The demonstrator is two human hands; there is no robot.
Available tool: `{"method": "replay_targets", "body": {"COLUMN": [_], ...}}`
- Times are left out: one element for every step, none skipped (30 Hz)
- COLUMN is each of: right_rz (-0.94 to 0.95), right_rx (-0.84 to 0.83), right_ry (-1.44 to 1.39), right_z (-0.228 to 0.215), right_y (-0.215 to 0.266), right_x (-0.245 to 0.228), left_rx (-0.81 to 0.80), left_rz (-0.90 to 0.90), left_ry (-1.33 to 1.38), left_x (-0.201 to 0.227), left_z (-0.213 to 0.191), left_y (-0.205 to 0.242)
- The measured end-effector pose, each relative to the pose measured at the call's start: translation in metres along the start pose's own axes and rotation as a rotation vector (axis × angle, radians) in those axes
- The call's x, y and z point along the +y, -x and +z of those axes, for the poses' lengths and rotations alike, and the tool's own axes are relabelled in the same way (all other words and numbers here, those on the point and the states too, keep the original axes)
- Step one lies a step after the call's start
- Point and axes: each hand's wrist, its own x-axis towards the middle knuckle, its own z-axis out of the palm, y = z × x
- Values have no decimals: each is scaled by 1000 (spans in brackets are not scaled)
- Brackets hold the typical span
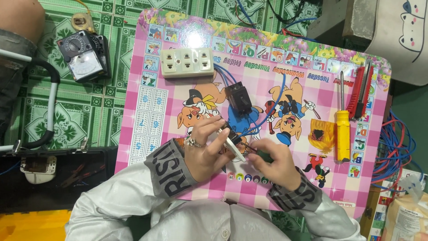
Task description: The person uses a screwdriver to connect wires to electrical outlets. They tighten screws on the terminals of a white outlet and a black switch, handling blue and black wires throughout the process.
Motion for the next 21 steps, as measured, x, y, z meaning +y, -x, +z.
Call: {"method": "replay_targets", "body": {"right_rz": [0,-67,-134,-135,-126,-117,-117,-43,29,27,128,228,221,289,356,349,417,480,481,663,846], "right_rx": [1,45,86,84,80,76,73,-20,-106,-103,-144,-184,-178,-210,-243,-238,-314,-386,-383,-461,-540], "right_ry": [1,98,193,192,249,307,305,263,223,225,111,-3,0,-159,-319,-315,-669,-1024,-1023,-1189,-1352], "right_z": [3,6,9,10,10,10,10,10,10,9,8,7,7,7,7,7,7,7,2,-3,-8], "right_y": [2,4,6,8,11,14,17,20,22,21,21,21,21,20,20,17,17,17,14,11,7], "right_x": [0,0,0,-2,-3,-5,-11,-17,-23,-24,-25,-26,-27,-28,-29,-26,-24,-22,-23,-23,-24], "left_rx": [0,4,9,10,17,24,25,-43,-109,-108,-108,-108,-105,-91,-77,-74,-74,-73,-74,-86,-97], "left_rz": [1,22,41,40,44,48,46,55,70,73,82,90,99,74,47,55,50,46,46,57,69], "left_ry": [1,-25,-53,-55,-80,-104,-106,-115,-121,-120,-150,-181,-180,-169,-157,-156,-145,-135,-132,-137,-143], "left_x": [0,0,1,-1,-1,-2,0,2,3,4,5,6,7,7,9,7,7,7,7,7,7], "left_z": [0,0,0,1,2,4,0,-4,-7,-7,-8,-9,-8,-7,-6,-6,-6,-6,-7,-8,-9], "left_y": [0,-1,-1,-1,0,2,4,6,7,5,4,2,2,2,2,1,2,4,3,3,2]}}
